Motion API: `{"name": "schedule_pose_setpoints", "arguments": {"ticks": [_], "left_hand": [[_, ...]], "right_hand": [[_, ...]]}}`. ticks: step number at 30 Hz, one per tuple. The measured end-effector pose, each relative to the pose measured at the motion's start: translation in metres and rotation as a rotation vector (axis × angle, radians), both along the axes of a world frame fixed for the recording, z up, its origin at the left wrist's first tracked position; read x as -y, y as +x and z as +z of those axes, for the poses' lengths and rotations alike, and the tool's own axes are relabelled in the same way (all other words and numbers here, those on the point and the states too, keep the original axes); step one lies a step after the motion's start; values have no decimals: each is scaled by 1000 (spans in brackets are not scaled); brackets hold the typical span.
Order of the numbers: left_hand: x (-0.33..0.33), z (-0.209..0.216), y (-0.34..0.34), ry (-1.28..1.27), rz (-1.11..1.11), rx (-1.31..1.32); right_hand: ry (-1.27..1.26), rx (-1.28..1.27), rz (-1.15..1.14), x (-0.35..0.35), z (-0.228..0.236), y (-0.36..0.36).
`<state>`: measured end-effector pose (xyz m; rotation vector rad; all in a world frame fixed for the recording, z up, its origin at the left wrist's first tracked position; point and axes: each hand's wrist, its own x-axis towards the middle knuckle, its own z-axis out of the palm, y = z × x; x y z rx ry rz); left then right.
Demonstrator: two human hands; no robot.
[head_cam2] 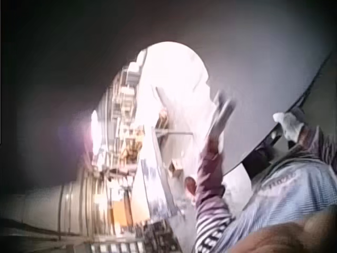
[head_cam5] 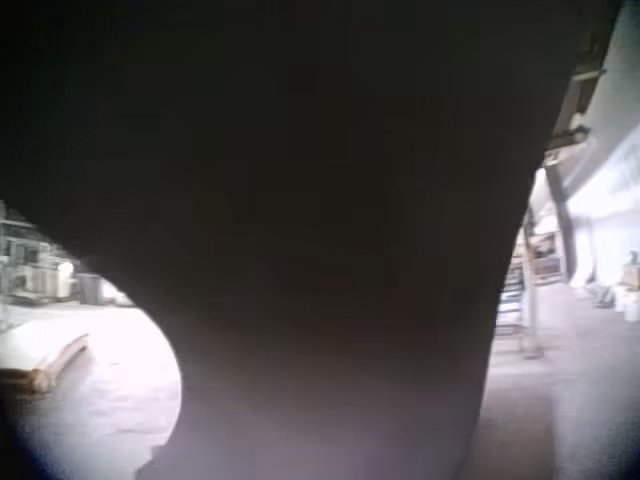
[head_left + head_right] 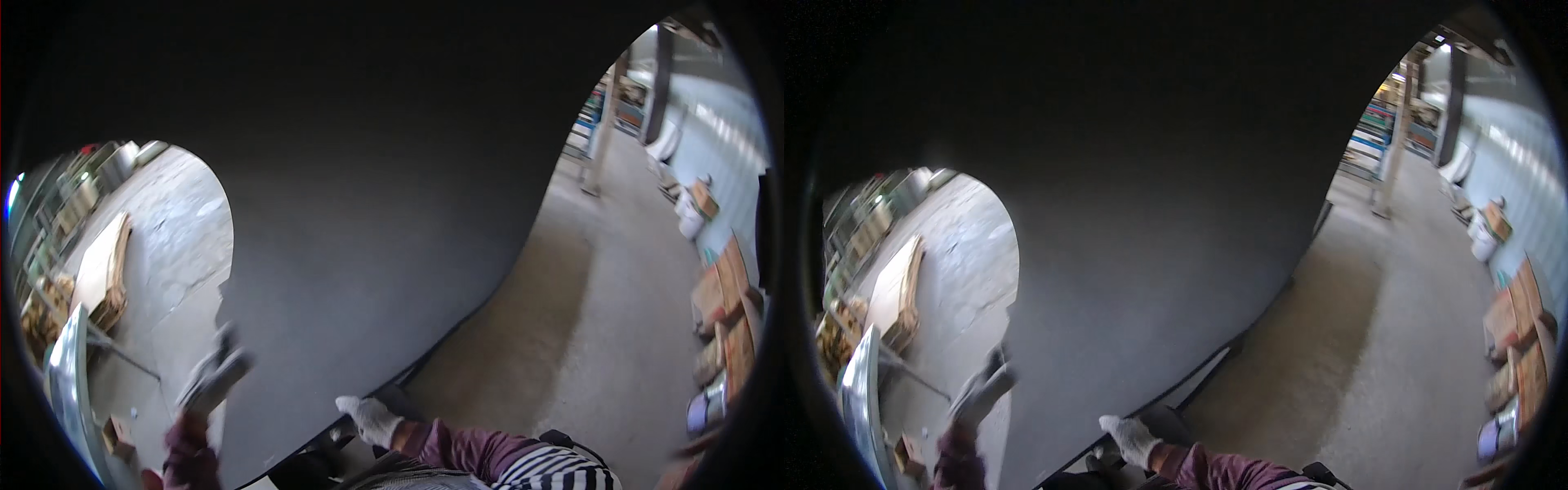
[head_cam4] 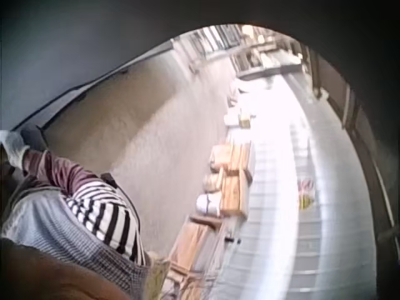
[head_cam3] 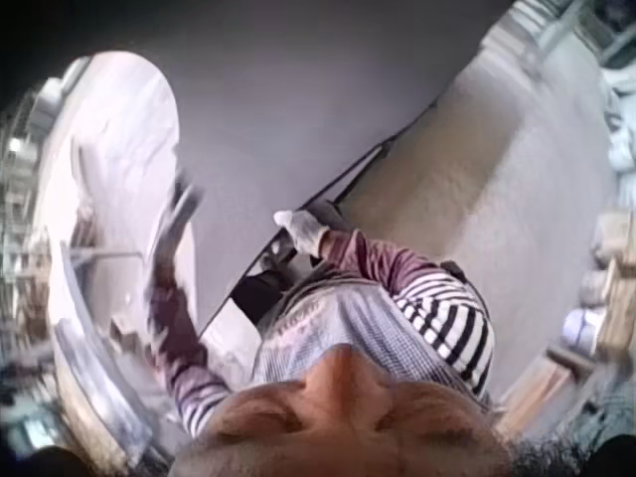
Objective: The recorder lifts large, flexible panels (one tan, one black) and moves them within a factory setting, occasionally overlapping or stacking them.
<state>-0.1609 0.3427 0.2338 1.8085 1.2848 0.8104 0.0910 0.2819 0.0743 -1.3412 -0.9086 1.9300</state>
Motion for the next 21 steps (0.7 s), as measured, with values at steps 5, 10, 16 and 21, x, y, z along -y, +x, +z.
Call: {"name": "schedule_pose_setpoints", "arguments": {"ticks": [5,10,16,21], "left_hand": [[141,-41,-150,-240,675,-1289],[162,-21,-118,-327,959,-854],[171,-34,-86,-422,1382,436],[169,-178,-72,-408,1136,353]], "right_hand": [[-373,-561,-349,-51,1,68],[-449,-593,-260,-42,-55,72],[-534,-259,-307,-29,-70,96],[-316,107,-438,-62,-94,151]]}}
